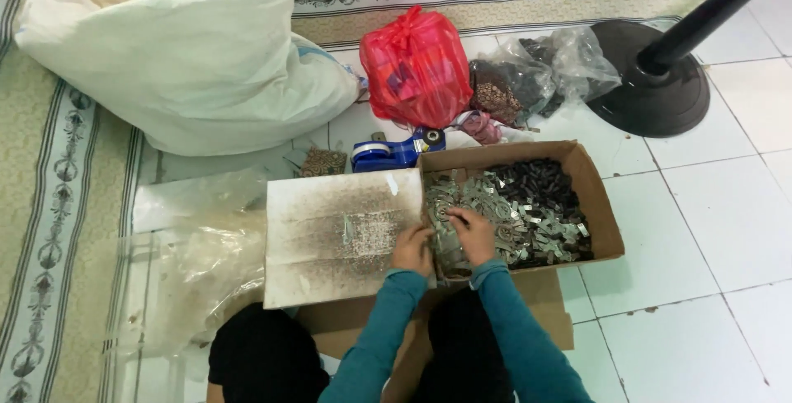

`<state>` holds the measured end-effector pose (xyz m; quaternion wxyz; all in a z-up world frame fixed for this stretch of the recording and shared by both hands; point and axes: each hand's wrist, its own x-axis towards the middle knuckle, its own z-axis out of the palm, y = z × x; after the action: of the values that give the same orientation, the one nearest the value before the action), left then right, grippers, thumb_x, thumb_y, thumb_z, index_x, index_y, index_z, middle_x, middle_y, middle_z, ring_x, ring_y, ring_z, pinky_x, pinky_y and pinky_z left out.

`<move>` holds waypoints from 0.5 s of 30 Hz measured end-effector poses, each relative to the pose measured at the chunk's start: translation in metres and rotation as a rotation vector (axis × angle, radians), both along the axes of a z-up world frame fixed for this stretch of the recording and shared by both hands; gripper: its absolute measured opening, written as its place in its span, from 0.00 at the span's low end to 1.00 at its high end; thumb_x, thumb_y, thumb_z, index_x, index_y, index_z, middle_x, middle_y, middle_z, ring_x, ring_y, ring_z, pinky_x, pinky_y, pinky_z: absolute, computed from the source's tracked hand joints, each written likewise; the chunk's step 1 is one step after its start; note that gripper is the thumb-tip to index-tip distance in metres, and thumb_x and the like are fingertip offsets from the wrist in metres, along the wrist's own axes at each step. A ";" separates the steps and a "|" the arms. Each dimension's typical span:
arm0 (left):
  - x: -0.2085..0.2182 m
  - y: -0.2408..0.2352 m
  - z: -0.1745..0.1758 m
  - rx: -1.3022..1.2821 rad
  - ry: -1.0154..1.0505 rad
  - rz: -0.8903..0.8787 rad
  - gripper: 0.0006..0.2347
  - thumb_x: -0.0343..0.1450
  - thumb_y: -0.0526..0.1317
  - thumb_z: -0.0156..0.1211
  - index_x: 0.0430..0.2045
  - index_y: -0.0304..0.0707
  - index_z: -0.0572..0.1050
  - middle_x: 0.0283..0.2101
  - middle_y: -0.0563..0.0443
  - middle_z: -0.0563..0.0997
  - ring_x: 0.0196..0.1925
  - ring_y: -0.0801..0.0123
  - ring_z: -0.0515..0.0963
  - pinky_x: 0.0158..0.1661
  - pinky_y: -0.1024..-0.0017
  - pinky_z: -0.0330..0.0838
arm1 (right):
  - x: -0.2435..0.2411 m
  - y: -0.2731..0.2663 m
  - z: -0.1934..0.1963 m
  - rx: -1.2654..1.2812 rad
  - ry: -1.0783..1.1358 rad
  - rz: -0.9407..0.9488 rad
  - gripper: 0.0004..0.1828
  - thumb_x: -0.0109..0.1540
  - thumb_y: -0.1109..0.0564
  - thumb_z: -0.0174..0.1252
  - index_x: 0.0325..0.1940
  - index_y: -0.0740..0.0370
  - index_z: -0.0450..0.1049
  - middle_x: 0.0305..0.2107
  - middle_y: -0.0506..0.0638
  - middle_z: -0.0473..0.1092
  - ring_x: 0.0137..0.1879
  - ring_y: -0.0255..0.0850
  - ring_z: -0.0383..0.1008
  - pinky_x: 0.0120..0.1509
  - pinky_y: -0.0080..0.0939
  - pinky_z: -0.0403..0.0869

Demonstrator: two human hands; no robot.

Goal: Sorting small metal components from a cardboard box and arranging them on a white board before placing the assembly into a plastic bag.

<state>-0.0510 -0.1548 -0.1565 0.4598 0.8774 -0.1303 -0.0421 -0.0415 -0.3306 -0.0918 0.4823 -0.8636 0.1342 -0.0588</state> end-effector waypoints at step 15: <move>0.012 -0.106 -0.041 1.158 -0.071 -0.583 0.09 0.72 0.43 0.56 0.40 0.48 0.82 0.52 0.47 0.81 0.62 0.55 0.68 0.54 0.65 0.65 | -0.024 -0.028 -0.010 -0.734 0.531 0.376 0.24 0.67 0.55 0.49 0.68 0.39 0.68 0.59 0.53 0.65 0.67 0.51 0.63 0.70 0.57 0.67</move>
<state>-0.0386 -0.2605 -0.1979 -0.1226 0.9129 -0.3343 -0.1996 -0.0656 -0.3581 -0.1013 0.0975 -0.9711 0.0648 0.2081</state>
